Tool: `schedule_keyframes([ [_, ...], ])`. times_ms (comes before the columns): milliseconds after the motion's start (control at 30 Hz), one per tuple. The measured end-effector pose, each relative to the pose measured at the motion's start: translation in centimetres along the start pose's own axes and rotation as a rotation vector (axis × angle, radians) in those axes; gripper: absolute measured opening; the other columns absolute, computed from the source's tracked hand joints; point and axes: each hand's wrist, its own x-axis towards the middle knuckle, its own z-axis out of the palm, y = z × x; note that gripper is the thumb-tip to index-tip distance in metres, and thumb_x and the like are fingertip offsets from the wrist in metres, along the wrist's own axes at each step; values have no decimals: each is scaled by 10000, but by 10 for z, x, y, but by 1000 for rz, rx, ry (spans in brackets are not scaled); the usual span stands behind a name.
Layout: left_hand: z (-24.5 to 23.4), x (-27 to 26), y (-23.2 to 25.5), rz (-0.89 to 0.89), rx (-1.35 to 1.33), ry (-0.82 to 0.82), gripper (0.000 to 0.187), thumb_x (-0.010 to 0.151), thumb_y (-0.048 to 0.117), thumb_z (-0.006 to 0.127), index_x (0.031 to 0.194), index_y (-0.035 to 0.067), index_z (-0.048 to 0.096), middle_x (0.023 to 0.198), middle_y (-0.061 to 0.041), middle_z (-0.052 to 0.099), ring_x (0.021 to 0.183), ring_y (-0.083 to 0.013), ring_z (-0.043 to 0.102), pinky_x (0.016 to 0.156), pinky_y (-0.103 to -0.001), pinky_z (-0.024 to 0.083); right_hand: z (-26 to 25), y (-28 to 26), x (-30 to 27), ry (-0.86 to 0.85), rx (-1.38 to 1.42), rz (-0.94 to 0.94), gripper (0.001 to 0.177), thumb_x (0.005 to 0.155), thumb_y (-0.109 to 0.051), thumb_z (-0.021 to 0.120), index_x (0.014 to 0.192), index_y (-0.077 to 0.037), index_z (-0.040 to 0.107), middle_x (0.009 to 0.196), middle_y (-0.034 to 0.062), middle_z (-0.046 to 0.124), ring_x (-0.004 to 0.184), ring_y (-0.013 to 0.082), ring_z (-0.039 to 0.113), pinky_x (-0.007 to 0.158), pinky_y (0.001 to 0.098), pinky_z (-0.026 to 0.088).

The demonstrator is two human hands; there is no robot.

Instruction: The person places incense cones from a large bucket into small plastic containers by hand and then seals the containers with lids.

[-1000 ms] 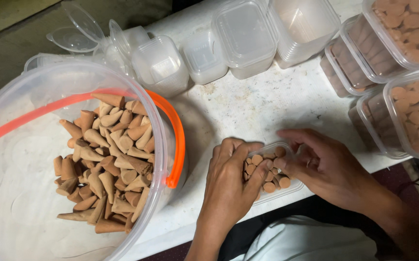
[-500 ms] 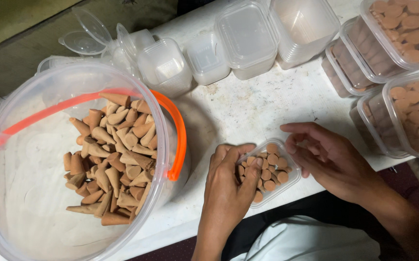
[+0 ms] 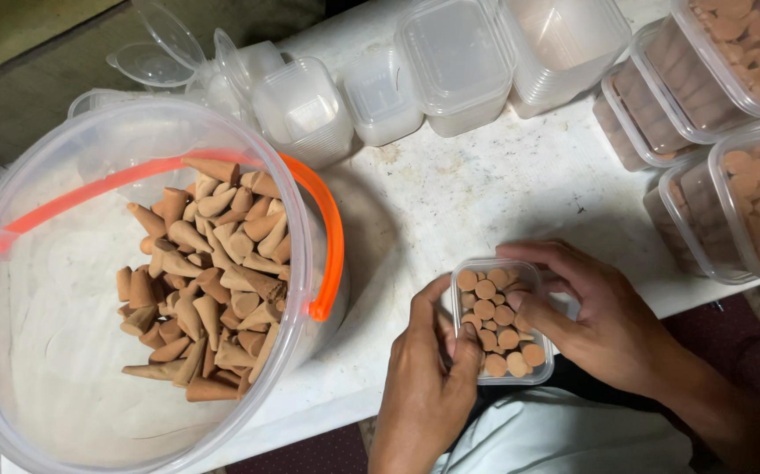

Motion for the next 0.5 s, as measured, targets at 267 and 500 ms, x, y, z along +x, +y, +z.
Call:
schedule_keyframes([
  [267,-3,8,12,37,33,17,531,921,329,560,1407,124,501,689,16,522,592,-159,562,617,-335,487,-2,-4,2,21,61,202,385,825,-192,696,1207,-175,741,1103,-15,824,948,86,754,831,239,593],
  [500,1,25,14,46,95,12,415,940,394,508,1243,150,655,636,-3,516,601,-167,521,625,-332,460,-2,-4,2,6,74,257,379,858,-200,664,1230,-195,735,985,28,848,865,126,815,737,266,641],
])
